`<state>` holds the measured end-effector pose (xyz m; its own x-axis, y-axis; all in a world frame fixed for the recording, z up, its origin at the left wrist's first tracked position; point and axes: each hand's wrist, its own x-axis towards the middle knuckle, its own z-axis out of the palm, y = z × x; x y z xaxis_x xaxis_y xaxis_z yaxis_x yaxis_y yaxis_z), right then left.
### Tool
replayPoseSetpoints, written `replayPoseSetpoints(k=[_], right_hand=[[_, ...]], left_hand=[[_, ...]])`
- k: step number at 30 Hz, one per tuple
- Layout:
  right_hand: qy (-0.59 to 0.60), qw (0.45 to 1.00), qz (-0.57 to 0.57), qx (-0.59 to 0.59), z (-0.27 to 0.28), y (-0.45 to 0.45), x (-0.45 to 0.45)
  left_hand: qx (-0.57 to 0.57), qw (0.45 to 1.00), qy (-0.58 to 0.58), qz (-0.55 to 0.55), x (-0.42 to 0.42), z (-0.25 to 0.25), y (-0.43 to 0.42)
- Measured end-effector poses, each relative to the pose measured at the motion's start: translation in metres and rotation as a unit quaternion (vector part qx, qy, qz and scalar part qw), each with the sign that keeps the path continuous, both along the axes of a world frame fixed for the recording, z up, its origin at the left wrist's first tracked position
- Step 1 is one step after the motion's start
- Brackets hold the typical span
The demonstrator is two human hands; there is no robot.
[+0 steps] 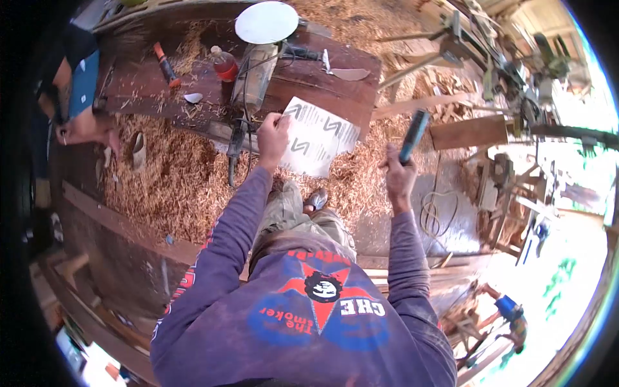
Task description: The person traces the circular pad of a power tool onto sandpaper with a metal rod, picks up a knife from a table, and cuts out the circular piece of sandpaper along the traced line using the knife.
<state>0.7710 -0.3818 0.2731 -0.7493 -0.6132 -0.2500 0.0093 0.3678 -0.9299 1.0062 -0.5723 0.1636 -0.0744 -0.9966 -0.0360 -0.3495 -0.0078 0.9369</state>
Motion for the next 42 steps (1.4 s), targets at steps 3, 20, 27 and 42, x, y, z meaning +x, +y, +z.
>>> replayPoseSetpoints(k=[3,20,27,42], right_hand=[[-0.057,0.995,0.014,-0.078,0.018,-0.024,-0.017],[-0.213,0.901,0.196,-0.325,-0.171,-0.225,-0.064],[-0.213,0.909,0.135,-0.332,-0.179,-0.24,-0.045],[-0.216,0.909,0.16,-0.319,-0.19,-0.245,-0.046]], left_hand=[[0.029,0.999,-0.015,-0.001,-0.032,-0.041,-0.033],[-0.185,0.94,-0.288,-0.006,-0.1,-0.11,-0.072],[-0.193,0.948,-0.253,-0.007,-0.099,-0.116,-0.072],[-0.021,0.953,-0.297,-0.059,-0.127,-0.073,-0.09]])
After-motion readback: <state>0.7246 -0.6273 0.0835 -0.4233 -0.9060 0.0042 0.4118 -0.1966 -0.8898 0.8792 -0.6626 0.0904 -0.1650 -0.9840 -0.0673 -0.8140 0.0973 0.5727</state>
